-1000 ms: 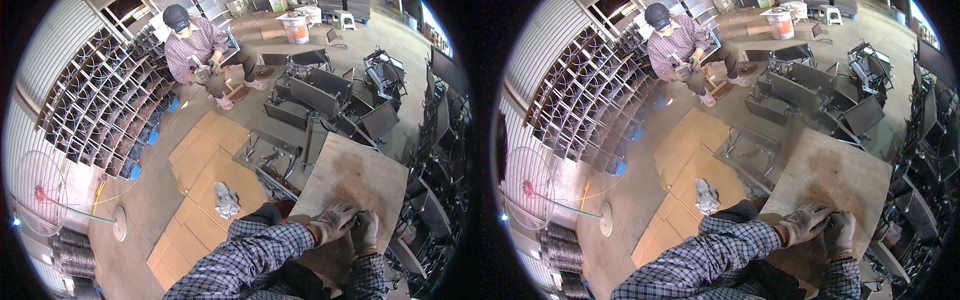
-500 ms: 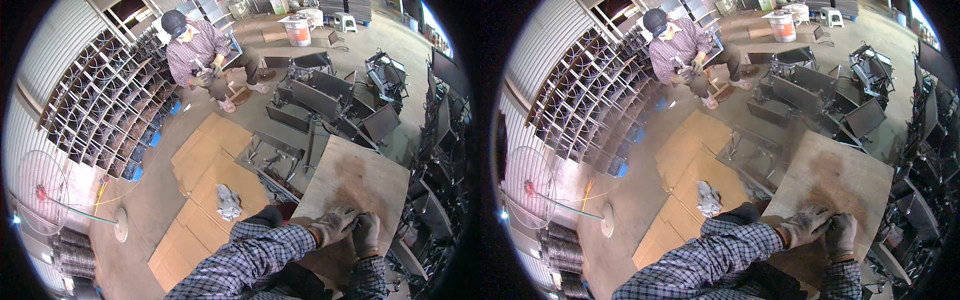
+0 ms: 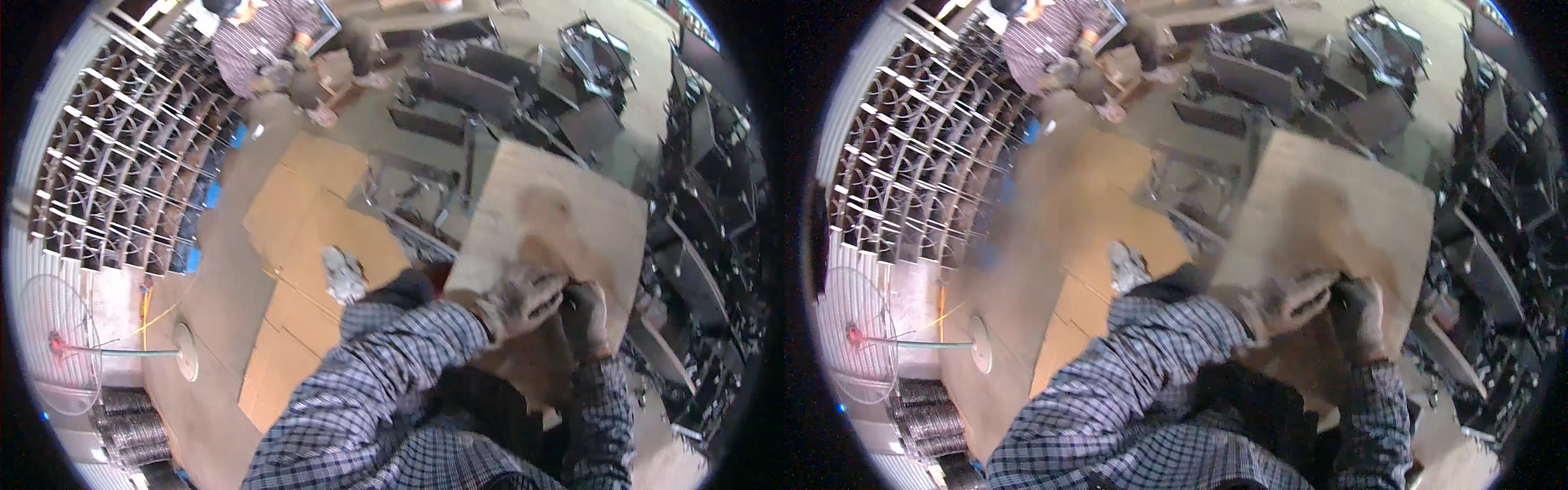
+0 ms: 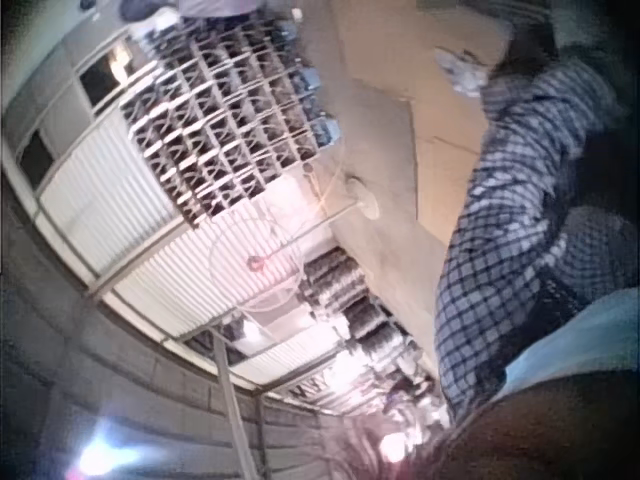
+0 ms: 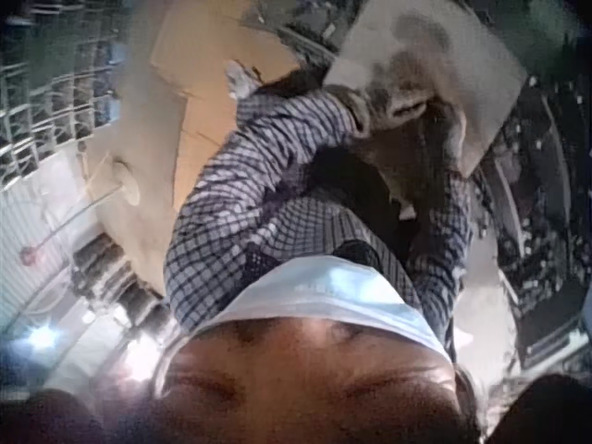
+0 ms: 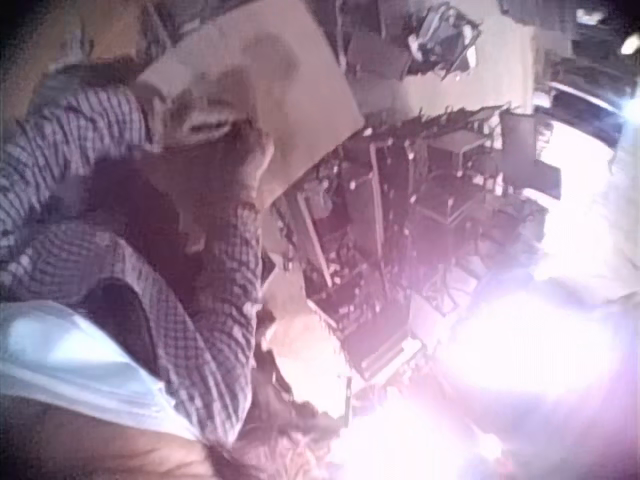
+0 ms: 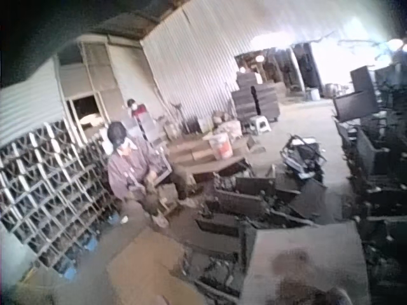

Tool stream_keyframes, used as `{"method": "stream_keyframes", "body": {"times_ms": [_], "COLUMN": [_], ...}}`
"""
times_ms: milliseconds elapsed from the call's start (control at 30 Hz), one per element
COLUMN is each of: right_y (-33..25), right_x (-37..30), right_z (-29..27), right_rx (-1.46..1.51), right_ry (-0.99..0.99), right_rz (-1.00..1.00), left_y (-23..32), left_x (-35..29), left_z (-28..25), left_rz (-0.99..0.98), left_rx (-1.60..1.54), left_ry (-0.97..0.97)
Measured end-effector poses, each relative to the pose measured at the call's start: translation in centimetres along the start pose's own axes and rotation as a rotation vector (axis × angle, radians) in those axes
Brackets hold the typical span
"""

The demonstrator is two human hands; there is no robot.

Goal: The person puts on gloves, places a metal frame onto a wooden board, and wipes the metal frame down with a cloth.

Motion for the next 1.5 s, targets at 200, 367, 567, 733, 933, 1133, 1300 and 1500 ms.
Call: {"method": "stream_keyframes", "body": {"times_ms": [200, 367, 567, 733, 933, 1133, 1300, 1500], "right_y": [-1.6, -4.5, -8.3, -9.5, -10.0, -12.4, -9.4, -10.9], "right_x": [-4.6, -10.8, -15.4, -15.8, -10.1, 1.7, 3.5, 4.1], "right_z": [-3.0, -3.8, -2.2, -1.7, -1.7, 2.7, 8.2, 8.9], "right_rx": [0.091, 0.166, 0.246, 0.440, 0.262, 0.190, -0.388, -0.280], "right_ry": [0.091, 0.239, 0.252, 0.233, 0.074, -0.052, 0.001, -0.086], "right_rz": [0.098, 0.102, 0.446, 0.580, 0.465, 0.262, -0.006, 0.002], "left_y": [7.6, 9.2, 12.8, 14.7, 8.5, -12.4, -15.4, -19.9], "left_x": [-5.0, -13.2, -14.1, -13.4, -19.9, -44.2, -45.7, -41.4], "left_z": [0.4, 4.7, 0.9, -9.2, -22.6, -18.2, -13.1, -15.8], "left_rz": [0.106, 0.110, 0.211, -0.030, -0.198, -1.047, -1.265, -1.275], "left_rx": [-0.022, -0.127, -0.135, -0.841, -0.715, -0.359, -0.187, -0.052], "left_ry": [-0.072, 0.017, 0.182, 0.572, 1.090, 1.136, 0.869, 0.750]}}
Point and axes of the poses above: each hand's wrist, its own x-axis towards the middle knuckle, its own z-axis out of the palm, y = z × x, the point moved 3 cm from there along x, towards the middle knuckle, and after that the axes turned 14 degrees about -x, right-handed, at the moved point
